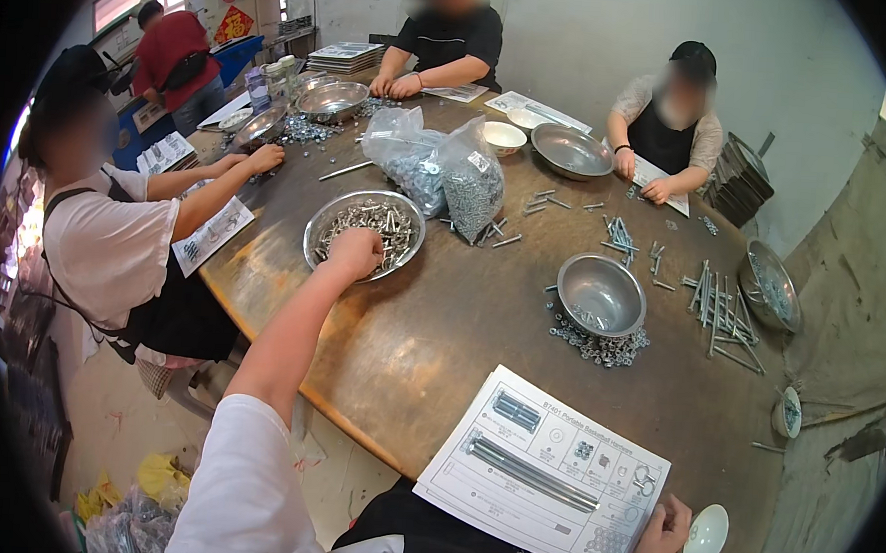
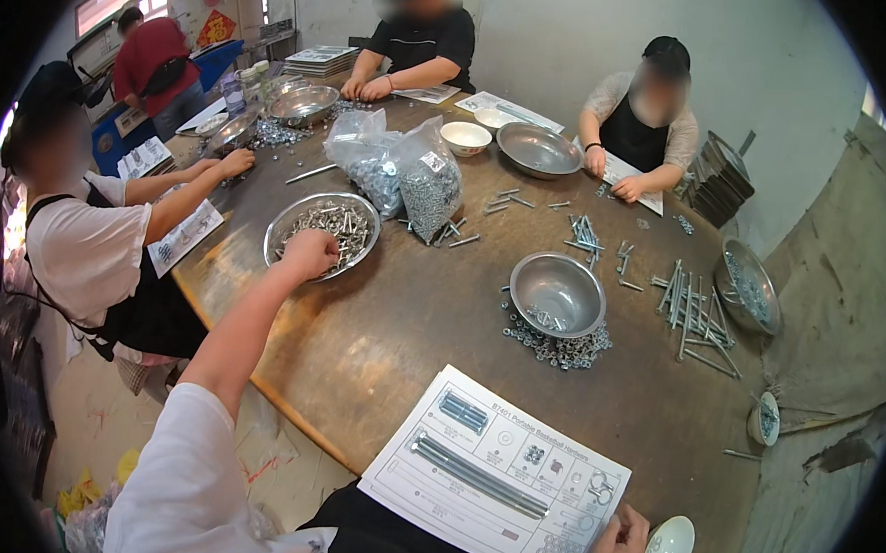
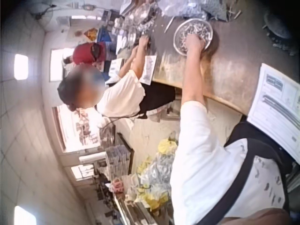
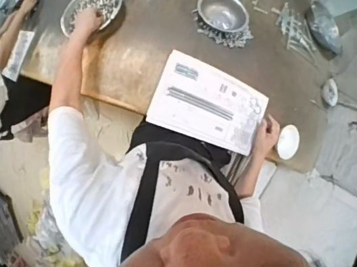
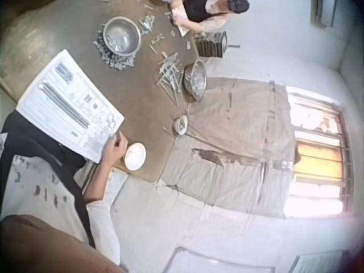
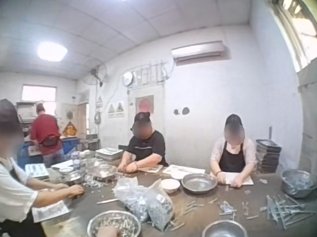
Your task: The person assembles metal hardware components at a workbench, picking up bolts, nuts, and washers from bowls and placing them onto an instruction sheet. They repeatedly handle long metal rods and small fasteners, organizing them by type while other workers perform similar tasks nearby.
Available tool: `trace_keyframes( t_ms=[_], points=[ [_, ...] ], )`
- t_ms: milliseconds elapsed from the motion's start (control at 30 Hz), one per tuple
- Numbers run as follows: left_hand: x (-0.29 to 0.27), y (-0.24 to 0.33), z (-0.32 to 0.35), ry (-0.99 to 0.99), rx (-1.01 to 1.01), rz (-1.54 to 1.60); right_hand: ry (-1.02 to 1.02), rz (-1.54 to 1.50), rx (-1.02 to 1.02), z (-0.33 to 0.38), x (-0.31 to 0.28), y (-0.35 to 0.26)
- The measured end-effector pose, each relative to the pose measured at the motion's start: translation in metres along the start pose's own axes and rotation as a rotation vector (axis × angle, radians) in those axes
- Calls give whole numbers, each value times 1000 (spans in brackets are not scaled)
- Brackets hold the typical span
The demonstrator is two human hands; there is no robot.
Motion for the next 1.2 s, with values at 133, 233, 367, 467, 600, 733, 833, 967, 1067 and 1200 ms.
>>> trace_keyframes(
  t_ms=[133,233,367,467,600,733,833,967,1067,1200],
  points=[
    [-7,-15,-4,153,4,210,15,-2,7,-2,-16,-1],
    [-9,-19,-8,-39,-102,958,15,-44,36,-3,-19,-1],
    [-48,70,30,-406,-47,1639,16,-288,109,-10,12,-29],
    [-65,137,62,-636,45,1669,-13,-346,138,-21,36,-47],
    [-70,222,102,-808,198,1534,-152,-350,37,-32,77,-97],
    [-73,299,143,-833,316,1384,-288,-464,9,-35,110,-128],
    [-66,345,172,-835,386,1371,-292,-417,-6,-39,119,-148],
    [-60,391,210,-897,403,1499,-125,-391,-177,-39,110,-152],
    [-57,406,229,-949,362,1561,-89,-409,-175,-38,95,-133],
    [-54,412,241,-1140,317,1672,-109,-472,-129,-36,79,-128]
  ],
)
Point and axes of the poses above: each hand's wrist, its own z-axis away from the middle knuckle, its own x-axis out of the palm, y = z × x, the point moved 8 cm from there along -z, towards the middle knuckle, and after that the axes turned 11 degrees about -z, right-handed, at the moved point
